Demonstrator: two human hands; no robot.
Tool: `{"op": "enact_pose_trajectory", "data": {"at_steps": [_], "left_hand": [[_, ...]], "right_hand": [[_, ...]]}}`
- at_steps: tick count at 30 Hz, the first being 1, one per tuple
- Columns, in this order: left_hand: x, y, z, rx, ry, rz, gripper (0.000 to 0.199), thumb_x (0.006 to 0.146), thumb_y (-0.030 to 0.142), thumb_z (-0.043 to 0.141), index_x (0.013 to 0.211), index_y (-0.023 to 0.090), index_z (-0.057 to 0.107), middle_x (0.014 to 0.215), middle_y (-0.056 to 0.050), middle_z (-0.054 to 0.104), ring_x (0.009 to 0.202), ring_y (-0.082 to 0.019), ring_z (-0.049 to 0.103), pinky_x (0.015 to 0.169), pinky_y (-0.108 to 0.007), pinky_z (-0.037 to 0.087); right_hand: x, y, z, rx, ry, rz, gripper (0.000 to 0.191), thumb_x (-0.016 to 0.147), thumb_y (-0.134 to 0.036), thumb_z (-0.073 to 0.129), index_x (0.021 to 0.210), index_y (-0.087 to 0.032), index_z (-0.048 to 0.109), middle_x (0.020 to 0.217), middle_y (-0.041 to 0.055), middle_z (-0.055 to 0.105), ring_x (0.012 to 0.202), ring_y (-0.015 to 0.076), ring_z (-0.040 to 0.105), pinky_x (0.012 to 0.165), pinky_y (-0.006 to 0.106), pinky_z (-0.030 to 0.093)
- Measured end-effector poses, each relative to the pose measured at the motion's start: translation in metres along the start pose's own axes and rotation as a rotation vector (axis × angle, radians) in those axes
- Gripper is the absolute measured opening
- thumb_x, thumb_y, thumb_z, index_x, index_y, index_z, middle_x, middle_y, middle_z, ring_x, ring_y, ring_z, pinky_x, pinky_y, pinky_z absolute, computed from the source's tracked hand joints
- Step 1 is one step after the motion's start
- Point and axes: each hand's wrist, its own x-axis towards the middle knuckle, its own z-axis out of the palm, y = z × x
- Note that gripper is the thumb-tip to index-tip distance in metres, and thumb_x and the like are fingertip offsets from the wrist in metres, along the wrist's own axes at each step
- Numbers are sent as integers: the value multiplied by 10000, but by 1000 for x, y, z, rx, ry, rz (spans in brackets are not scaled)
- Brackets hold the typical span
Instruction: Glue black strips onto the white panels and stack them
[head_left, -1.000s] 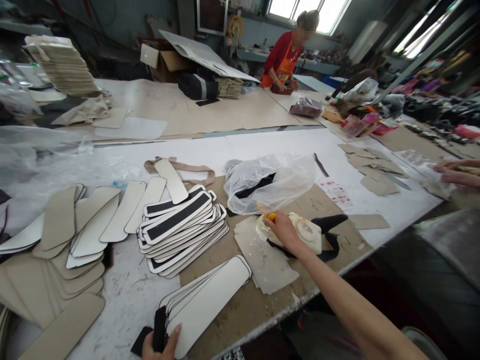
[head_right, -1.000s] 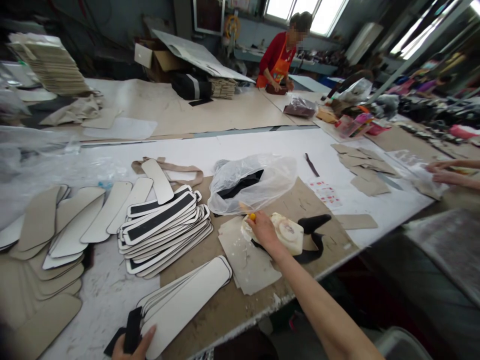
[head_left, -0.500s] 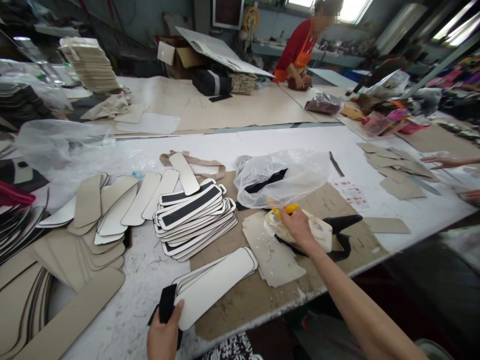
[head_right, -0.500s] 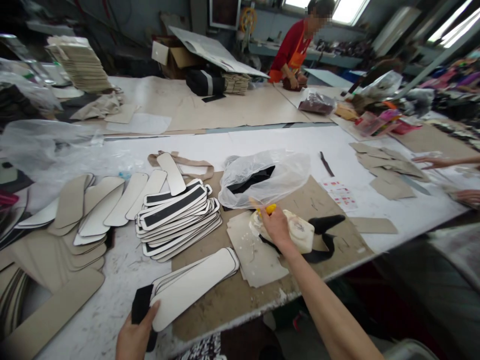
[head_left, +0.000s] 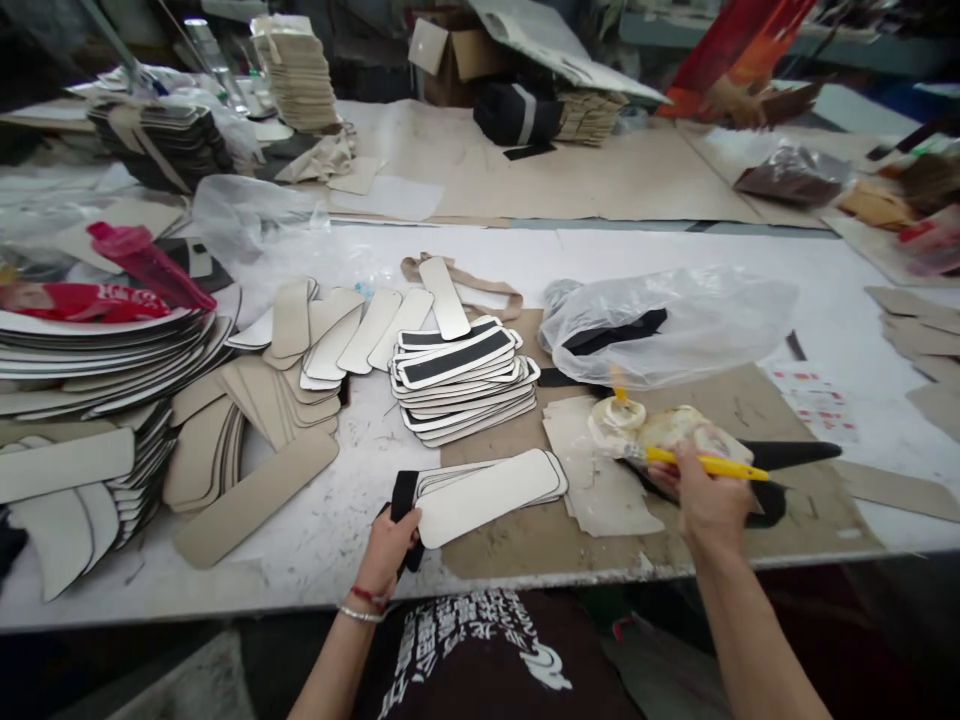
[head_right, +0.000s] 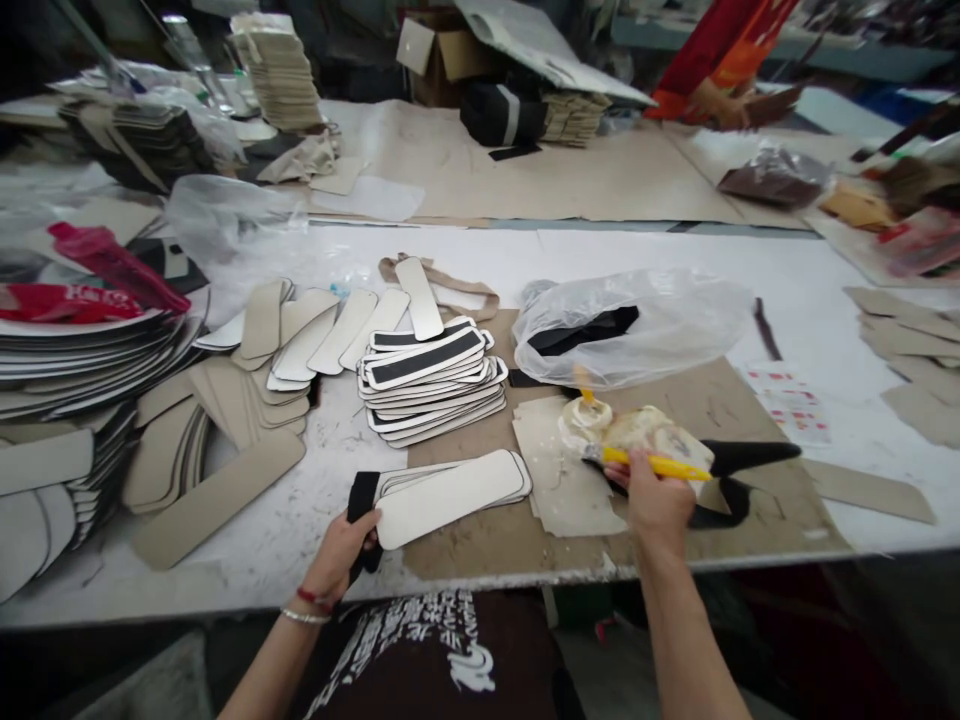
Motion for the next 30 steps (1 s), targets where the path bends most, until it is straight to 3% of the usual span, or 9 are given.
{"op": "enact_pose_trajectory", "data": {"at_steps": [2, 4, 7, 11, 14, 19, 24, 30], "left_hand": [[1, 0, -2, -23, -16, -11, 283, 582, 357, 603, 695, 111, 521, 462, 41, 463, 426, -78, 393, 416, -204, 279], [1, 1, -3, -36, -34, -13, 283, 581, 346, 605, 709, 105, 530, 467, 37, 470, 428, -76, 398, 417, -200, 279], [1, 2, -5, -50, -69, -6, 284, 578, 348, 617, 701, 105, 539, 474, 34, 478, 428, -75, 402, 419, -200, 280], [2, 1, -8, -79, -144, 2, 290, 596, 370, 612, 701, 108, 543, 487, 31, 485, 441, -76, 410, 439, -203, 292], [4, -1, -9, -91, -175, 26, 288, 614, 366, 598, 722, 105, 541, 493, 28, 489, 453, -79, 413, 452, -206, 299], [4, -2, -7, -64, -116, 37, 300, 585, 370, 603, 714, 107, 542, 467, 36, 480, 435, -80, 403, 450, -213, 294], [7, -4, -7, -13, -88, 51, 326, 573, 401, 608, 705, 108, 552, 460, 38, 478, 430, -88, 402, 452, -222, 296], [9, -9, -6, 31, -43, 63, 398, 582, 465, 603, 730, 97, 561, 478, 37, 473, 447, -98, 400, 468, -235, 302]], "right_hand": [[-38, 2, 12, 128, -132, 82, 346, 566, -416, 691, 747, -156, 550, 574, -25, 582, 478, 122, 563, 491, 262, 507], [-81, 3, 31, 155, -365, 160, 354, 581, -415, 692, 774, -149, 561, 627, -7, 598, 490, 118, 567, 480, 250, 506], [-138, 8, 61, 142, -590, 195, 334, 641, -439, 647, 794, -153, 567, 672, 8, 604, 524, 132, 577, 496, 267, 514], [-176, 21, 85, 98, -727, 211, 341, 665, -489, 601, 790, -174, 564, 680, 9, 602, 535, 147, 579, 504, 287, 519], [-183, 30, 92, 53, -757, 199, 350, 669, -504, 587, 794, -179, 555, 656, 10, 597, 552, 162, 583, 517, 298, 517], [-179, 38, 91, -33, -736, 107, 339, 692, -499, 566, 815, -184, 542, 634, 13, 586, 546, 171, 580, 547, 313, 505], [-159, 41, 80, -95, -605, -86, 326, 709, -490, 549, 797, -176, 554, 806, 46, 578, 584, 149, 561, 560, 294, 490], [-121, 37, 59, -326, -420, -376, 302, 762, -458, 495, 777, -171, 586, 807, 49, 561, 672, 148, 544, 677, 299, 454]]}}
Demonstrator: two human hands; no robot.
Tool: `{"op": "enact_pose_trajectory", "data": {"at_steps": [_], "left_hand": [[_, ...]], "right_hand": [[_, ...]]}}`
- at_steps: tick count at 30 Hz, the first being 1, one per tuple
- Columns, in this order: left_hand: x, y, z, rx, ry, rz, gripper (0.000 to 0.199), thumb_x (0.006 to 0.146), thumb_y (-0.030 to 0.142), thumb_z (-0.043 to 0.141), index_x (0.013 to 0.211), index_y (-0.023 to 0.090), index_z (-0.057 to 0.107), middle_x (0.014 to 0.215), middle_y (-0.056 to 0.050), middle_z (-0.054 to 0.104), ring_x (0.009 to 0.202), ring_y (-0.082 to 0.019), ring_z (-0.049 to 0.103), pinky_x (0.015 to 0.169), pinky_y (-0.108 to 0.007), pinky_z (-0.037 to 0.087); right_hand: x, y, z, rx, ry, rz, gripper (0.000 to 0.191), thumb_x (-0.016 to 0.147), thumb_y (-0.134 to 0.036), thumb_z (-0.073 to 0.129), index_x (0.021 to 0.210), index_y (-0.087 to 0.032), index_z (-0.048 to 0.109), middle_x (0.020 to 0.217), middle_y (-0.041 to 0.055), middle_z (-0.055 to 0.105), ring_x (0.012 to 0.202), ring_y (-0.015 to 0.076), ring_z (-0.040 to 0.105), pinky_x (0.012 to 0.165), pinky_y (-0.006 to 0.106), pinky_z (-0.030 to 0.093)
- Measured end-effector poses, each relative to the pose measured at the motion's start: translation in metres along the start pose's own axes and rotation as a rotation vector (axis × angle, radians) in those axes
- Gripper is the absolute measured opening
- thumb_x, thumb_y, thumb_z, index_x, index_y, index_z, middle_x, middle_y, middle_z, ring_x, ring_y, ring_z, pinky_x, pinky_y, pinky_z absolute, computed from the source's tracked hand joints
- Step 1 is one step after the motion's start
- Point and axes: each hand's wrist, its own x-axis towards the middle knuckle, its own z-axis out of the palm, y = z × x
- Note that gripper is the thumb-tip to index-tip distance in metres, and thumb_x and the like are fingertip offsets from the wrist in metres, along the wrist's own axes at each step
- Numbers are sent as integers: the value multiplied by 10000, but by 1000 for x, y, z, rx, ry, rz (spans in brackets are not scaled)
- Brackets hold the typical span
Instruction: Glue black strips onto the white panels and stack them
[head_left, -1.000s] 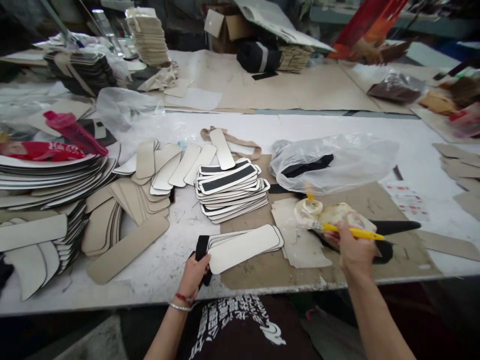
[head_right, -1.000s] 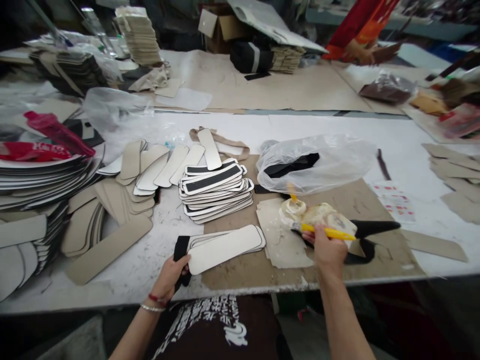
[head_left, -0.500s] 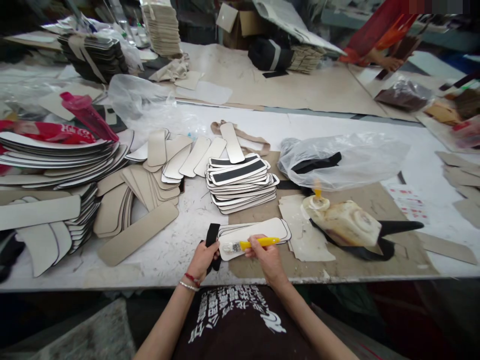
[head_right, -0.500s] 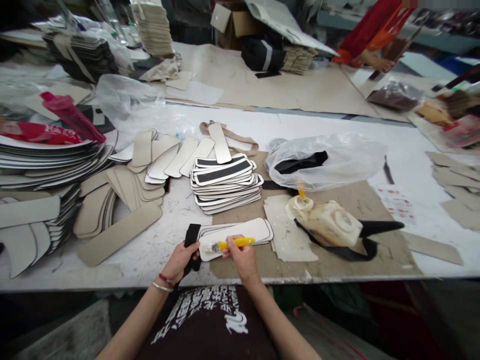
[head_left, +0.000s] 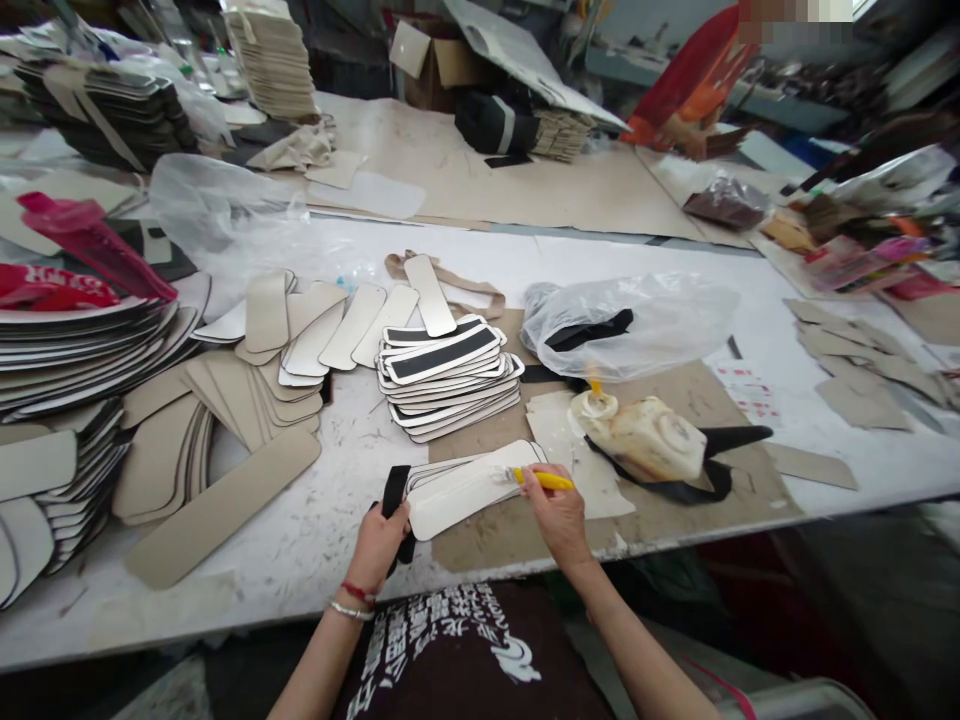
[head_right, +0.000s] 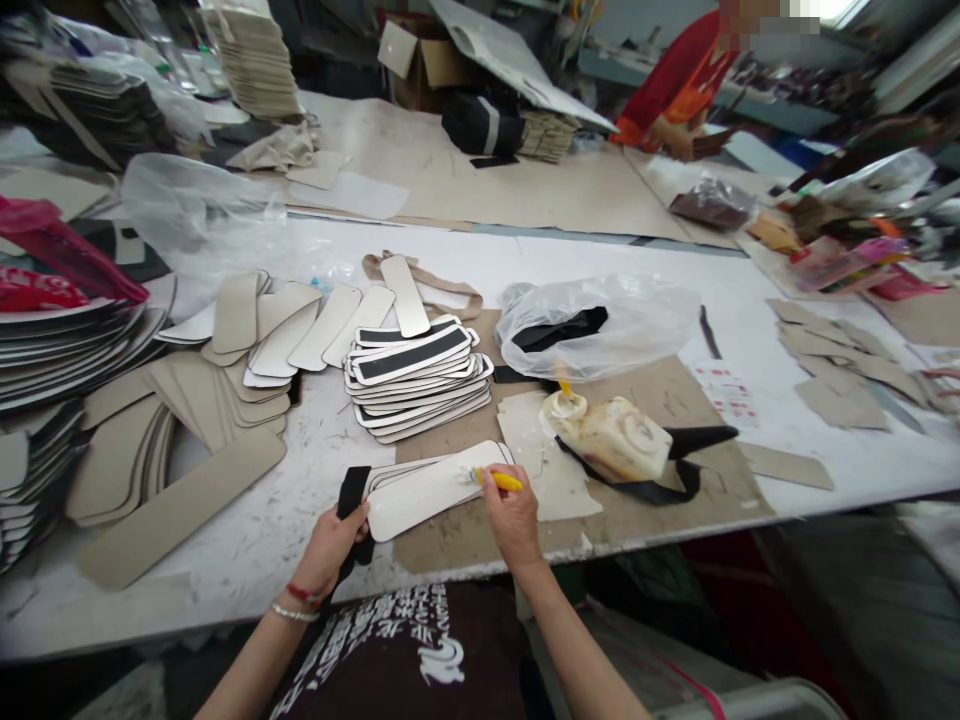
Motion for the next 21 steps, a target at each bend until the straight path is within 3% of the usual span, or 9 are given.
{"op": "enact_pose_trajectory", "data": {"at_steps": [7, 13, 17, 21], "left_hand": [[1, -4, 3, 35, 28, -8, 431, 570, 523, 604, 703, 118, 539, 480, 50, 453, 461, -101, 384, 474, -237, 286], [2, -5, 3, 74, 32, -13, 457, 587, 542, 584, 727, 108, 554, 475, 43, 447, 470, -106, 376, 475, -240, 285], [0, -3, 2, 104, 28, 6, 455, 612, 538, 570, 741, 101, 565, 481, 40, 447, 471, -103, 373, 475, -242, 284], [0, -1, 5, 98, 21, 0, 466, 597, 547, 578, 738, 103, 566, 472, 43, 446, 463, -103, 375, 471, -242, 289]], "right_hand": [[21, 13, -25, -191, 96, -189, 243, 808, -376, 460, 783, -169, 586, 775, 50, 546, 725, 154, 529, 712, 306, 437], [27, 6, -37, -222, 128, -366, 163, 819, -288, 461, 803, -175, 579, 769, 56, 551, 752, 159, 528, 729, 326, 453], [23, 5, -38, -228, 73, -416, 130, 819, -240, 465, 855, -179, 575, 807, 63, 547, 788, 159, 535, 742, 318, 462], [4, -1, -20, -239, -69, -414, 144, 830, -213, 442, 859, -181, 580, 807, 65, 534, 768, 150, 533, 717, 298, 467]]}}
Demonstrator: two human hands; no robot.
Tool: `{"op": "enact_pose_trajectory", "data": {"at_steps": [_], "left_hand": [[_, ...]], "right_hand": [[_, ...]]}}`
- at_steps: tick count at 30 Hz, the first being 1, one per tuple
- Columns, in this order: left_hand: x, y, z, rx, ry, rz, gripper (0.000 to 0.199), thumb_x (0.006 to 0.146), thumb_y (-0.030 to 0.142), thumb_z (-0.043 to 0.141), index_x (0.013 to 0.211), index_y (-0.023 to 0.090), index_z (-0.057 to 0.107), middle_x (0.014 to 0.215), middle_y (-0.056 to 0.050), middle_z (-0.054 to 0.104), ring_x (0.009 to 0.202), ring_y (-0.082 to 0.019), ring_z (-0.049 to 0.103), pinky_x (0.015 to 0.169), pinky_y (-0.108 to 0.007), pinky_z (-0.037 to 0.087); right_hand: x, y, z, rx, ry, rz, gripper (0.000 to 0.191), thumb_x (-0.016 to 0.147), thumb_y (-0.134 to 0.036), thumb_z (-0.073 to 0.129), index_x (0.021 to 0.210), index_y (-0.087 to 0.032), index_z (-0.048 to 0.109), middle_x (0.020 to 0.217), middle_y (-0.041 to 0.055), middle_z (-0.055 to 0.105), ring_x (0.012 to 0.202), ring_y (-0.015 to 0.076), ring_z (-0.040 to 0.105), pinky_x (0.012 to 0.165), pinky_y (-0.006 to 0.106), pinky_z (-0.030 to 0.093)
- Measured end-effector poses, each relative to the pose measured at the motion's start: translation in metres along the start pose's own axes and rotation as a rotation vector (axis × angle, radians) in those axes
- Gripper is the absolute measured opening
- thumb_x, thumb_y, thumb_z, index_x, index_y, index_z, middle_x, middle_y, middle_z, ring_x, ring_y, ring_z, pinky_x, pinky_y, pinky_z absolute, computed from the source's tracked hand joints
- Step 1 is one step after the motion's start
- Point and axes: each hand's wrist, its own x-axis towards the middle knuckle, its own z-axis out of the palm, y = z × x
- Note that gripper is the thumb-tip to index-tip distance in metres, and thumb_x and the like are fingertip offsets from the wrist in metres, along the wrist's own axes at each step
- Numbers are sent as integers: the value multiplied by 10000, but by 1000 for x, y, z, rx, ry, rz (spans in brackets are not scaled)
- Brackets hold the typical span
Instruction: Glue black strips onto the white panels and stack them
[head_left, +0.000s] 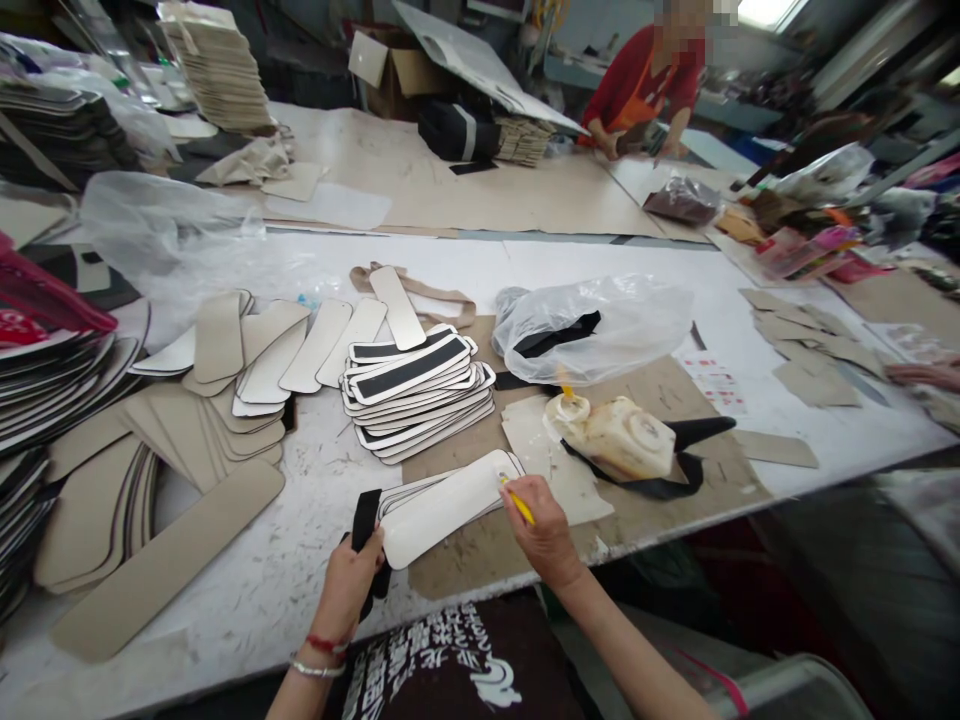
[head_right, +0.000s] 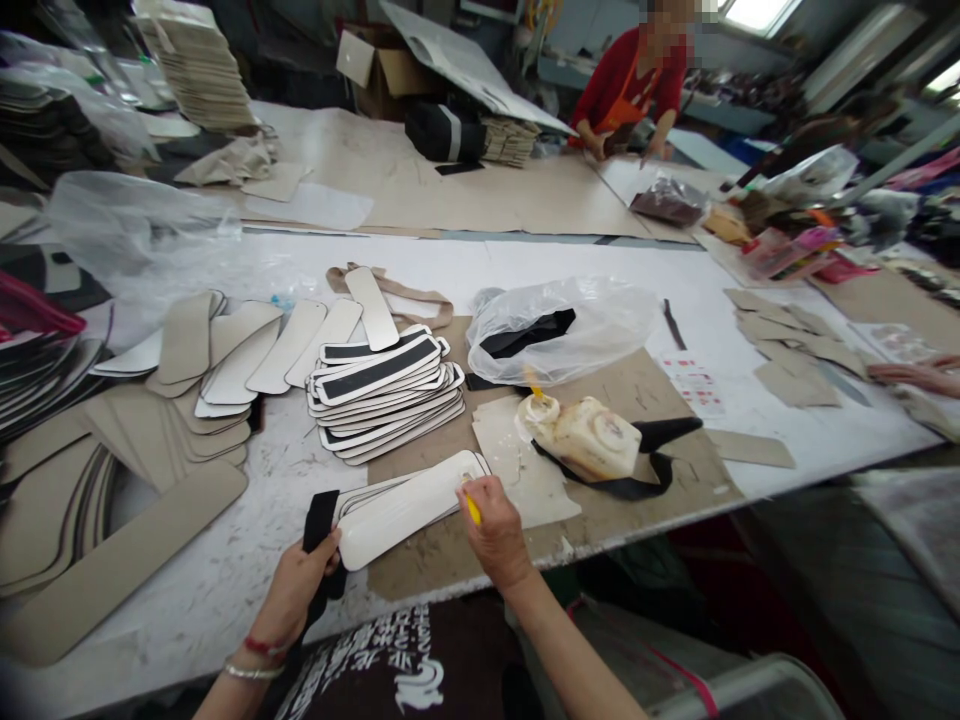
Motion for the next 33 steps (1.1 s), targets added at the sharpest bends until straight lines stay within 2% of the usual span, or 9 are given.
{"op": "enact_pose_trajectory", "data": {"at_steps": [4, 7, 9, 15, 20, 23, 25, 29, 33], "left_hand": [[1, 8, 2, 9, 28, 25, 484, 588, 531, 596, 816, 105, 565, 500, 37, 472, 476, -112, 404, 474, -241, 316], [-6, 21, -3, 97, 142, 73, 443, 621, 512, 583, 855, 137, 562, 531, 36, 492, 481, -112, 418, 469, -234, 319], [-16, 33, -10, 78, 137, 92, 373, 681, 505, 524, 768, 144, 557, 519, 34, 480, 467, -98, 398, 463, -226, 312], [-56, 75, -18, -339, -321, 70, 331, 781, 436, 426, 798, 125, 540, 609, -16, 563, 462, -71, 400, 448, -208, 296], [-70, 84, -18, -353, -443, 52, 351, 773, 424, 469, 756, 91, 578, 546, -26, 553, 439, -72, 417, 448, -211, 307], [-71, 80, -20, -306, -465, 55, 381, 769, 427, 479, 699, 74, 605, 492, -27, 540, 424, -72, 425, 453, -211, 313], [-71, 77, -23, -303, -465, 42, 356, 747, 415, 520, 709, 73, 614, 519, -42, 570, 450, -83, 460, 478, -212, 342], [-72, 74, -25, -333, -446, 11, 345, 708, 414, 569, 732, 72, 613, 598, -70, 617, 523, -120, 534, 544, -241, 415], [-71, 68, -14, -353, -357, 12, 374, 679, 447, 581, 749, 81, 611, 672, -89, 641, 553, -142, 562, 582, -276, 457]], "right_hand": [[-7, -34, 13, 215, -89, 22, 134, 835, -216, 436, 828, -192, 568, 782, 47, 538, 756, 142, 522, 700, 279, 458], [0, -52, 6, 284, -71, 89, 135, 835, -243, 437, 781, -188, 548, 754, 34, 525, 750, 146, 502, 698, 285, 434], [9, -58, -1, 280, -73, 101, 163, 839, -269, 423, 741, -186, 523, 754, 33, 510, 774, 155, 487, 726, 299, 409], [31, -84, 7, 393, -321, 161, 197, 850, -329, 379, 775, -191, 499, 668, -13, 471, 626, 113, 440, 610, 233, 377], [27, -119, 35, 685, -546, 338, 209, 740, -386, 534, 779, -182, 508, 612, -38, 495, 549, 104, 479, 563, 234, 402], [22, -127, 43, 906, -690, 471, 238, 739, -425, 516, 752, -195, 452, 466, -83, 403, 408, 104, 452, 458, 236, 389], [21, -126, 42, 873, -635, 464, 247, 741, -430, 509, 696, -195, 446, 451, -81, 382, 412, 102, 442, 448, 228, 371], [21, -120, 38, 613, -318, 420, 254, 713, -410, 552, 642, -173, 494, 530, -47, 434, 501, 89, 414, 483, 211, 343], [11, -116, 40, 696, -320, 542, 277, 706, -444, 559, 736, -175, 498, 492, -66, 413, 434, 82, 378, 431, 211, 327]]}}
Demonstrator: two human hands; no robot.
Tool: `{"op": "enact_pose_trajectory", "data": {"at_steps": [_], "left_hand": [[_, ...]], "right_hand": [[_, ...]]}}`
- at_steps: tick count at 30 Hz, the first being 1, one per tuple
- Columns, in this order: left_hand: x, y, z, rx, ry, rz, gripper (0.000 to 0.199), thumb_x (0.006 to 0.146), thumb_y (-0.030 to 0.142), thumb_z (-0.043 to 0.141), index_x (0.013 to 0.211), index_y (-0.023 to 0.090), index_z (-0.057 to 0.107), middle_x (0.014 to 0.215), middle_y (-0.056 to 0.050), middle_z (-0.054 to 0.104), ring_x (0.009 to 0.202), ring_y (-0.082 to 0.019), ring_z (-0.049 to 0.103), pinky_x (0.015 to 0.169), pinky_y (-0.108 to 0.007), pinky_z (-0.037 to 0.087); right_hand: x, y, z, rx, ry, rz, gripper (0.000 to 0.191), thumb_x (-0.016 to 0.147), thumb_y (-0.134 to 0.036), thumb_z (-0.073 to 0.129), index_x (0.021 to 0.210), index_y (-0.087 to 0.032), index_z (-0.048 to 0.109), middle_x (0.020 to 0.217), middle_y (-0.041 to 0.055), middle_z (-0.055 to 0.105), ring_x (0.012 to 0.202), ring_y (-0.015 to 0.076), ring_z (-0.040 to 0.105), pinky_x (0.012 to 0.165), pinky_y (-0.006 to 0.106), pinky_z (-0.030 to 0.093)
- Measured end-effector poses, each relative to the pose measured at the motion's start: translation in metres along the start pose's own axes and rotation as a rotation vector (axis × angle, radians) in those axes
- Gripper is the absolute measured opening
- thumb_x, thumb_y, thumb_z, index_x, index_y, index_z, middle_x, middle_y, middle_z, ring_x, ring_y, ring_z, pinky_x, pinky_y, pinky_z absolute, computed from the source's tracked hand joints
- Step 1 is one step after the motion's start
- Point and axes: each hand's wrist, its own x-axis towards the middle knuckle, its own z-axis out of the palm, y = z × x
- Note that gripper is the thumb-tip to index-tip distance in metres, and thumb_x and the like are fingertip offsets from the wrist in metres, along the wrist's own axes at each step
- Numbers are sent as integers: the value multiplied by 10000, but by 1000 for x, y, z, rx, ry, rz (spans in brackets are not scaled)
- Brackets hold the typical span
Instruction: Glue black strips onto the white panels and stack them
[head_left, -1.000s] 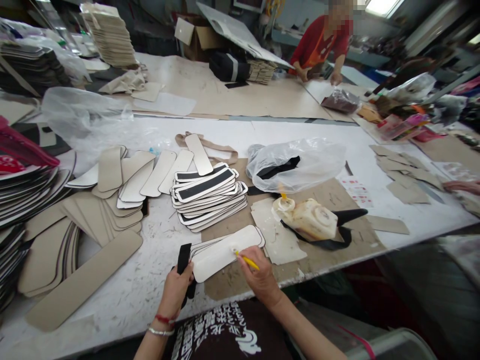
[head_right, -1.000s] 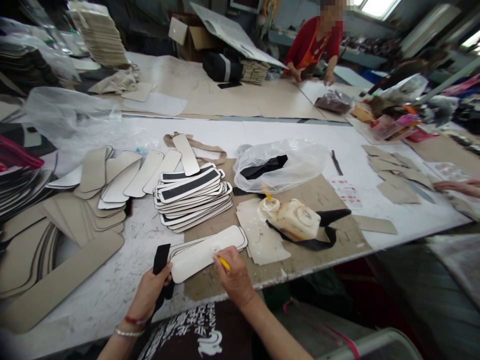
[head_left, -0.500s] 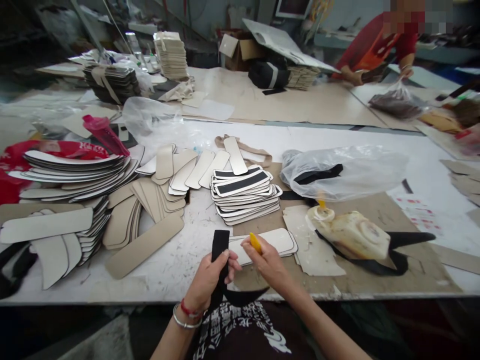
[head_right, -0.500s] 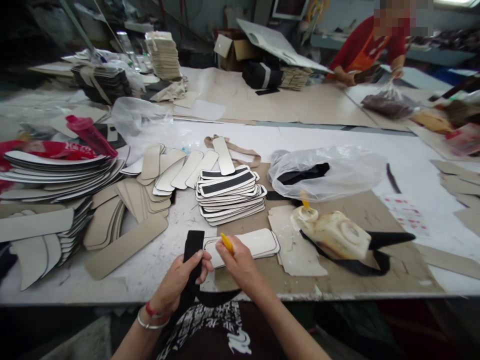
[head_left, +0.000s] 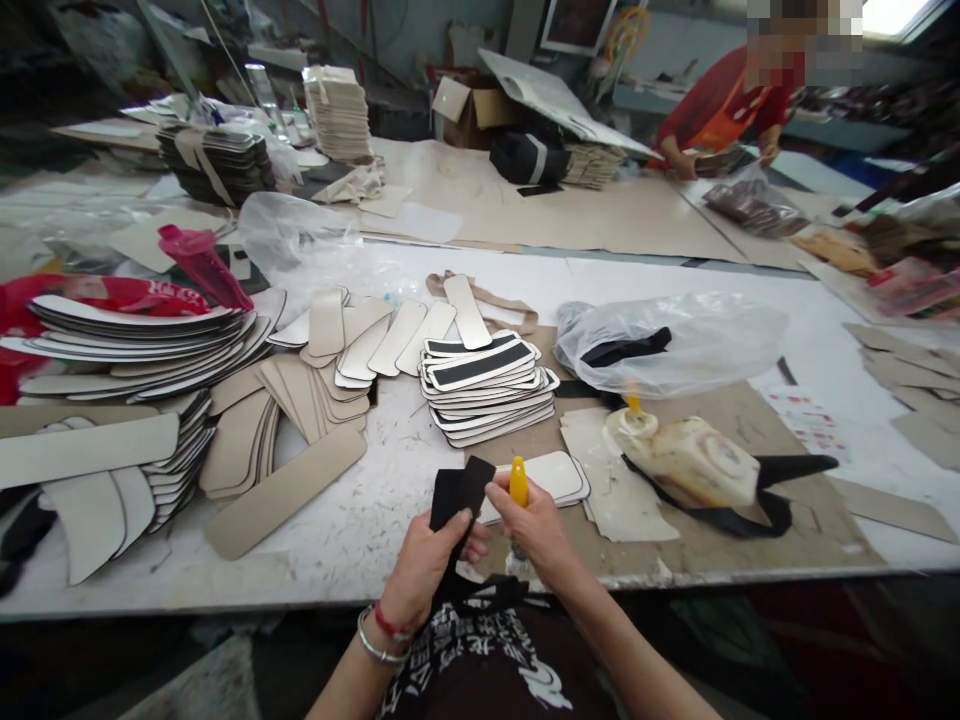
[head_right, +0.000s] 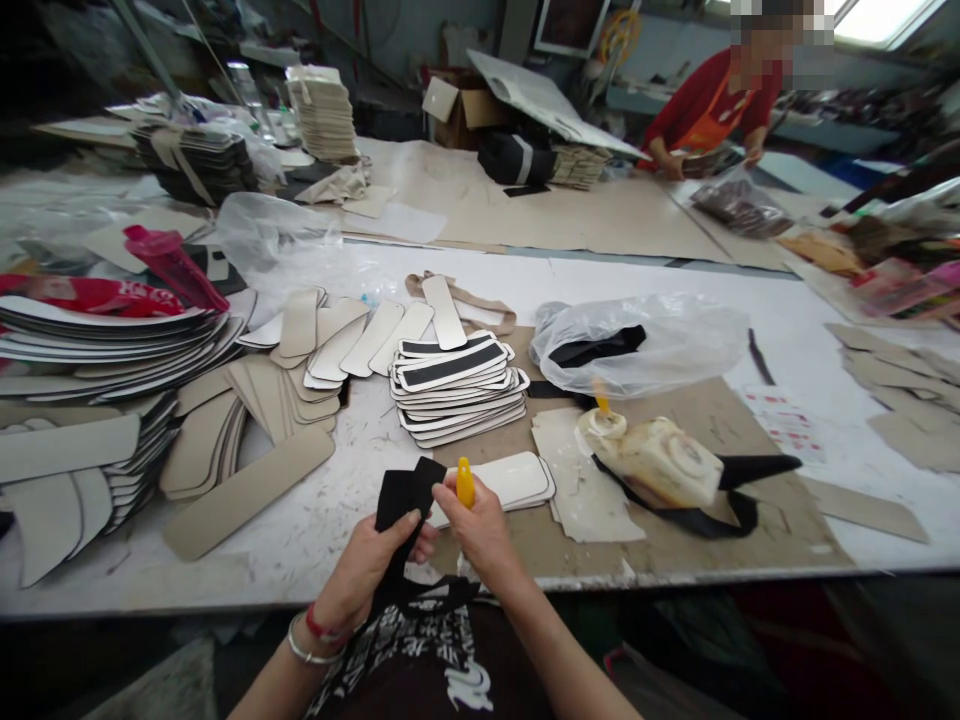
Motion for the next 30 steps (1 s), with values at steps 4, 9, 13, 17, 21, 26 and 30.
{"op": "enact_pose_trajectory", "data": {"at_steps": [4, 9, 13, 17, 21, 26, 30], "left_hand": [[7, -17, 10, 55, -97, -5, 332, 669, 443, 580, 726, 117, 604, 654, -73, 641, 549, -154, 564, 580, -288, 459], [6, -36, 12, 257, -224, -43, 263, 686, 404, 537, 676, 151, 608, 630, -52, 639, 541, -153, 561, 542, -264, 433], [1, -42, 7, 340, -282, -62, 246, 693, 390, 514, 669, 171, 625, 644, -50, 641, 551, -146, 548, 547, -254, 416], [5, -50, -10, 308, -49, -110, 265, 677, 410, 532, 689, 152, 595, 531, -22, 580, 467, -126, 493, 484, -242, 381], [22, -63, -28, 203, 364, -53, 284, 621, 401, 600, 715, 140, 537, 450, 55, 444, 421, -85, 399, 438, -209, 330], [44, -73, -33, 195, 468, 14, 295, 601, 391, 609, 744, 142, 542, 530, 34, 494, 478, -94, 428, 479, -218, 359], [52, -73, -29, 230, 512, 15, 332, 606, 429, 587, 764, 138, 589, 536, 10, 527, 506, -125, 468, 497, -236, 365]], "right_hand": [[-6, 12, -7, 155, 11, 112, 312, 679, -469, 588, 699, -188, 452, 484, -73, 419, 406, 76, 380, 408, 206, 330], [0, 6, -48, 301, 124, 133, 315, 668, -438, 620, 808, -190, 486, 651, -20, 520, 536, 102, 479, 487, 219, 391], [7, -10, -92, 340, 95, 126, 298, 671, -426, 630, 717, -192, 452, 578, -43, 456, 457, 75, 413, 442, 217, 364], [18, -15, -131, 19, 16, 148, 311, 676, -458, 611, 659, -191, 452, 490, -76, 370, 386, 52, 290, 375, 193, 253], [37, -4, -116, -649, -309, -46, 292, 715, -448, 553, 602, -183, 507, 533, -28, 485, 499, 103, 424, 485, 224, 315], [60, 14, -44, -1048, -591, -225, 285, 805, -438, 439, 754, -196, 581, 708, 19, 612, 661, 146, 537, 583, 229, 325], [74, 24, -13, -1186, -675, -241, 289, 822, -441, 415, 828, -217, 597, 811, 34, 638, 757, 168, 567, 618, 231, 334]]}}
